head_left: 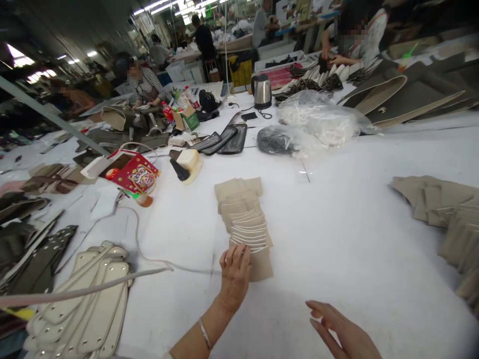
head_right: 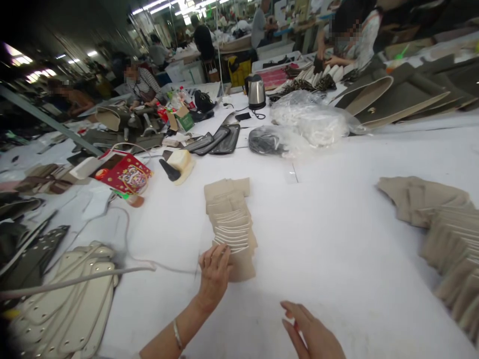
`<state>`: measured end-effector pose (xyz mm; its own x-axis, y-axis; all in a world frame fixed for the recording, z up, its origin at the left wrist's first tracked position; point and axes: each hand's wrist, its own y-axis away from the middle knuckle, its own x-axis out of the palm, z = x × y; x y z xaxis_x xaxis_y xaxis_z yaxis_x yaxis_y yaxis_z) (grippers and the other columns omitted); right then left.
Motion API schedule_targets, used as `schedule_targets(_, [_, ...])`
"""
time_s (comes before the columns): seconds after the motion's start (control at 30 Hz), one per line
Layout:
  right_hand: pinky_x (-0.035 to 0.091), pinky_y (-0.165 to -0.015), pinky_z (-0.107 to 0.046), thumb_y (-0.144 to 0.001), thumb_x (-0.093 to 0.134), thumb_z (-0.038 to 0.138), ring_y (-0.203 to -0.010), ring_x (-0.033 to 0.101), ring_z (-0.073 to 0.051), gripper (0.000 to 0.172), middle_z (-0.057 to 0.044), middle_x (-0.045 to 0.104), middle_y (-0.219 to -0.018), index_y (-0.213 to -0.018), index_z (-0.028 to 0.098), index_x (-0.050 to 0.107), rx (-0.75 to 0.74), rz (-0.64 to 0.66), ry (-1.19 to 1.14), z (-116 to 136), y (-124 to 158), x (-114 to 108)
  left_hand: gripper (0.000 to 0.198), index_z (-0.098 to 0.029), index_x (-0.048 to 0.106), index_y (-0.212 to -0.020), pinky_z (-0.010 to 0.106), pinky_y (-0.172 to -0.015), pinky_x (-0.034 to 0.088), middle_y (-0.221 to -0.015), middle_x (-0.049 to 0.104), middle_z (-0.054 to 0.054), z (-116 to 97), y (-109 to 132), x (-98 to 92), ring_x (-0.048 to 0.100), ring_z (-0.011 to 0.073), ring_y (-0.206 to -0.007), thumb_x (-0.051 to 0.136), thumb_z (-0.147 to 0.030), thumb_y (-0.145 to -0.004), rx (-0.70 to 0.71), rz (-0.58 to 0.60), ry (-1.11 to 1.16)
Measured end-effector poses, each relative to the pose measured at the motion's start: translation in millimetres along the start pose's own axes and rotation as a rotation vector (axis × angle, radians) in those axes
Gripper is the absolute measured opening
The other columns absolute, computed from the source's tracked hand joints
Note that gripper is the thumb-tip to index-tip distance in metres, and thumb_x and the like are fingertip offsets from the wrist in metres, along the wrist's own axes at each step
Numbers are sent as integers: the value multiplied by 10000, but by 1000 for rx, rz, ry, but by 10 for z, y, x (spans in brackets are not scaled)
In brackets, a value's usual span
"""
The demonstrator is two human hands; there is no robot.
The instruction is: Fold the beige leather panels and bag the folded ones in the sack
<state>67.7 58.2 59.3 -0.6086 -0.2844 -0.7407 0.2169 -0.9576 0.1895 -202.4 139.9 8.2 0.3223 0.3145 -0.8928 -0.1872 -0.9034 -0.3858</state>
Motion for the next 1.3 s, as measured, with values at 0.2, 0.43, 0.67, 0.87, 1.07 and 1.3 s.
schedule_targets(0.2, [550,-782,-226,-970,380,475,-881,651,-117,355,-2,652,-1100,-1197,286,577,59,97,-31,25,-295,51,308,-159,574,-1114,466,-1131,227,-1388,527,61,57,-102,-10,368,259,-1332,623,-136,-811,86,40,7])
schedule_targets(0.43, [559,-761,-287,-960,353,485,-861,655,-147,400,-26,664,-1065,-1143,249,619,44,103,-57,215,-483,108,271,-153,569,-1095,455,-1153,172,-1256,609,55,76,-129,8,449,215,-1222,583,-111,-827,79,17,42])
schedule_targets(0.67, [549,-763,-310,-968,333,474,-861,649,-163,416,-46,662,-1026,-1167,227,601,71,161,-59,245,-599,83,663,-109,395,-1356,468,-1107,215,-1212,571,91,26,-303,-89,442,250,-1154,623,-64,-735,1,196,43])
schedule_targets(0.87, [550,-765,-321,-968,330,461,-859,650,-170,407,-49,658,-1043,-1156,227,605,73,150,-63,277,-637,124,744,-105,289,-1421,513,-1038,307,-1206,563,96,-6,-466,-117,460,260,-1085,563,-33,-733,-11,324,-19])
schedule_targets(1.07, [535,-822,-361,-973,304,469,-908,635,-181,434,-60,641,-1084,-1197,219,579,111,216,-72,183,-594,186,566,-172,449,-1306,495,-983,367,-1134,578,84,-7,-428,-116,491,257,-1059,579,-76,-764,10,280,-37])
schedule_targets(1.3, [524,-837,-398,-968,300,472,-945,627,-210,443,-71,642,-1088,-1184,220,592,112,213,-66,217,-679,185,720,-140,424,-1287,549,-1127,250,-1511,333,122,103,-614,-126,193,319,-1417,718,-136,-629,106,438,52])
